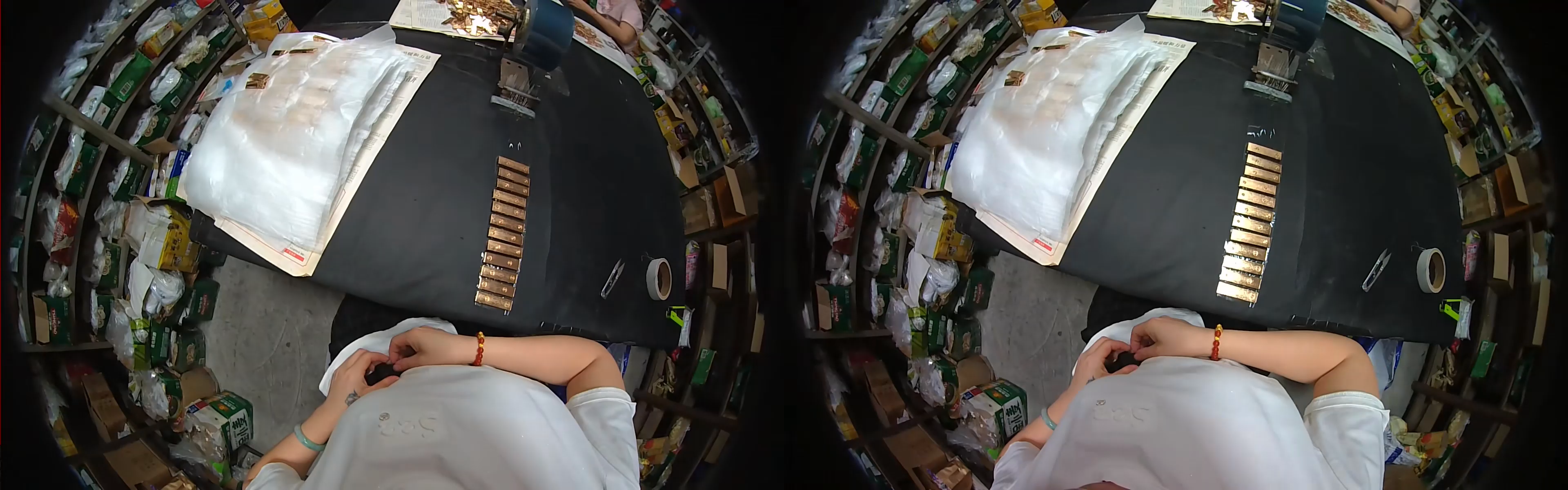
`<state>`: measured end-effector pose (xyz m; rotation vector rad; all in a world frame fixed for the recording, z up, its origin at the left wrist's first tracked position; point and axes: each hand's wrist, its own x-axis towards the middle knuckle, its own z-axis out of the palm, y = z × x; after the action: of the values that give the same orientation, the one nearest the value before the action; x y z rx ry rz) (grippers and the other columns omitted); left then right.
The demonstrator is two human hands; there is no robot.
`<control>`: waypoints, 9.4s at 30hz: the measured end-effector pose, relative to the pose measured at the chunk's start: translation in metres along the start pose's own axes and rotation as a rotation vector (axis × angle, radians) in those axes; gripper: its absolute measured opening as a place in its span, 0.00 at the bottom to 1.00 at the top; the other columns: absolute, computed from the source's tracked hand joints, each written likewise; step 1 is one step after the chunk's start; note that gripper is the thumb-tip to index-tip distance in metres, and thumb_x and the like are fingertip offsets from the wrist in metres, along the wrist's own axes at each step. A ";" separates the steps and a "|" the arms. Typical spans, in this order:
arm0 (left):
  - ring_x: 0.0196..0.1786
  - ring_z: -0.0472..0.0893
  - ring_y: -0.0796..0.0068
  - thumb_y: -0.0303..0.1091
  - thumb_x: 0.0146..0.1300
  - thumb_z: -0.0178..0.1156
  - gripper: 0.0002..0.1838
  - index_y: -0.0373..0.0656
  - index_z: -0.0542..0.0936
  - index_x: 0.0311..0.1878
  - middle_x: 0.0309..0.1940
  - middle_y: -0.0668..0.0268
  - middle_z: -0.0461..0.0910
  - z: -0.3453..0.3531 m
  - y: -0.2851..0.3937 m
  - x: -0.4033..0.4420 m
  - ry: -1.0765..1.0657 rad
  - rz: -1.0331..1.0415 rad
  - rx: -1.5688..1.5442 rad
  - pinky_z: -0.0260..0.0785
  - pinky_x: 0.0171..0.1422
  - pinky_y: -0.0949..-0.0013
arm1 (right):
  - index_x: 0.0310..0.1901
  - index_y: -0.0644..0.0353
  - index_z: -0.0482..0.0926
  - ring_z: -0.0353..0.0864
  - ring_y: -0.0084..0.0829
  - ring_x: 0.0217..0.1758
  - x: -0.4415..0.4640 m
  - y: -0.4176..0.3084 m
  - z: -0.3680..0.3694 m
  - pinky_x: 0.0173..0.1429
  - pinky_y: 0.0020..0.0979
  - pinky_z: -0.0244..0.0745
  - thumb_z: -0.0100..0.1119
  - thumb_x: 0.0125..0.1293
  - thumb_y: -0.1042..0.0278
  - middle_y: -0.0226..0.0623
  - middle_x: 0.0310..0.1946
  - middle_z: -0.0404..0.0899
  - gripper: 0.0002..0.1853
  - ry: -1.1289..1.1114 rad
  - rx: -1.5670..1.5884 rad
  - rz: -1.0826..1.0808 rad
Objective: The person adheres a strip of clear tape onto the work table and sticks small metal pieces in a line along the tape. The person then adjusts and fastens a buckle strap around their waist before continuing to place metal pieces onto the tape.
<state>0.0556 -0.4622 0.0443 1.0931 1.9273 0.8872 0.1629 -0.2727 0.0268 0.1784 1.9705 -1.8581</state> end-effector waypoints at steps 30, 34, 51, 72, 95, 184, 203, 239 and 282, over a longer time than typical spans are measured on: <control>0.37 0.74 0.73 0.31 0.55 0.68 0.17 0.38 0.77 0.46 0.39 0.65 0.77 -0.003 -0.016 0.001 -0.172 -0.036 -0.111 0.66 0.44 0.75 | 0.31 0.61 0.78 0.64 0.18 0.28 -0.008 0.015 -0.013 0.34 0.21 0.60 0.52 0.71 0.62 0.22 0.30 0.72 0.14 -0.125 0.237 0.217; 0.38 0.74 0.71 0.32 0.55 0.67 0.17 0.38 0.76 0.46 0.40 0.64 0.77 -0.016 -0.013 -0.002 -0.207 -0.050 -0.127 0.67 0.45 0.74 | 0.30 0.61 0.78 0.64 0.19 0.28 -0.012 0.018 -0.007 0.33 0.22 0.60 0.52 0.71 0.62 0.22 0.30 0.71 0.14 -0.086 0.124 0.167; 0.29 0.72 0.76 0.33 0.56 0.66 0.17 0.36 0.77 0.47 0.27 0.67 0.77 -0.012 0.008 0.047 -0.299 -0.278 -0.379 0.66 0.36 0.75 | 0.41 0.63 0.77 0.68 0.23 0.29 -0.084 0.005 -0.023 0.34 0.24 0.67 0.66 0.57 0.69 0.29 0.30 0.74 0.12 0.177 -0.114 0.122; 0.26 0.74 0.67 0.29 0.61 0.60 0.13 0.42 0.79 0.49 0.28 0.67 0.74 -0.058 0.079 0.083 -0.394 0.636 0.473 0.68 0.33 0.69 | 0.42 0.65 0.78 0.79 0.25 0.36 -0.146 -0.037 -0.092 0.43 0.23 0.74 0.55 0.64 0.77 0.35 0.33 0.80 0.06 0.776 0.189 -0.271; 0.54 0.75 0.57 0.35 0.59 0.59 0.20 0.38 0.74 0.54 0.54 0.56 0.73 -0.152 0.082 0.286 0.563 0.712 0.810 0.68 0.57 0.60 | 0.39 0.63 0.76 0.73 0.18 0.30 -0.053 -0.077 -0.232 0.37 0.18 0.70 0.52 0.68 0.74 0.32 0.30 0.77 0.04 0.589 -0.090 -0.267; 0.20 0.60 0.91 0.36 0.68 0.57 0.08 0.42 0.77 0.43 0.24 0.73 0.70 0.050 0.159 0.394 -0.118 0.621 -0.667 0.50 0.22 0.85 | 0.40 0.62 0.79 0.72 0.20 0.27 -0.101 -0.002 -0.305 0.32 0.24 0.68 0.57 0.65 0.70 0.29 0.30 0.80 0.06 0.941 0.021 -0.361; 0.21 0.58 0.89 0.41 0.74 0.42 0.16 0.40 0.74 0.46 0.27 0.73 0.67 0.030 0.130 0.411 -0.261 0.189 -0.955 0.49 0.23 0.84 | 0.37 0.58 0.81 0.70 0.26 0.29 -0.104 0.033 -0.292 0.36 0.25 0.67 0.62 0.61 0.68 0.29 0.36 0.72 0.06 1.101 -0.636 -0.212; 0.28 0.73 0.78 0.31 0.66 0.56 0.09 0.33 0.79 0.36 0.29 0.64 0.79 0.046 0.146 0.395 -0.158 0.323 -0.337 0.66 0.35 0.76 | 0.42 0.62 0.81 0.74 0.24 0.28 -0.089 0.023 -0.289 0.33 0.23 0.68 0.59 0.62 0.72 0.33 0.34 0.78 0.08 1.214 -0.513 -0.381; 0.48 0.77 0.59 0.21 0.54 0.53 0.20 0.39 0.76 0.52 0.47 0.56 0.77 -0.070 0.182 0.335 0.515 0.920 0.145 0.69 0.55 0.64 | 0.41 0.66 0.81 0.69 0.24 0.28 -0.095 0.047 -0.307 0.34 0.22 0.65 0.53 0.67 0.70 0.32 0.31 0.74 0.10 1.274 -0.475 -0.224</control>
<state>-0.0563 -0.1042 0.1431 2.0639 1.8619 1.6588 0.2000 0.0494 0.0246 1.2800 3.2701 -1.3677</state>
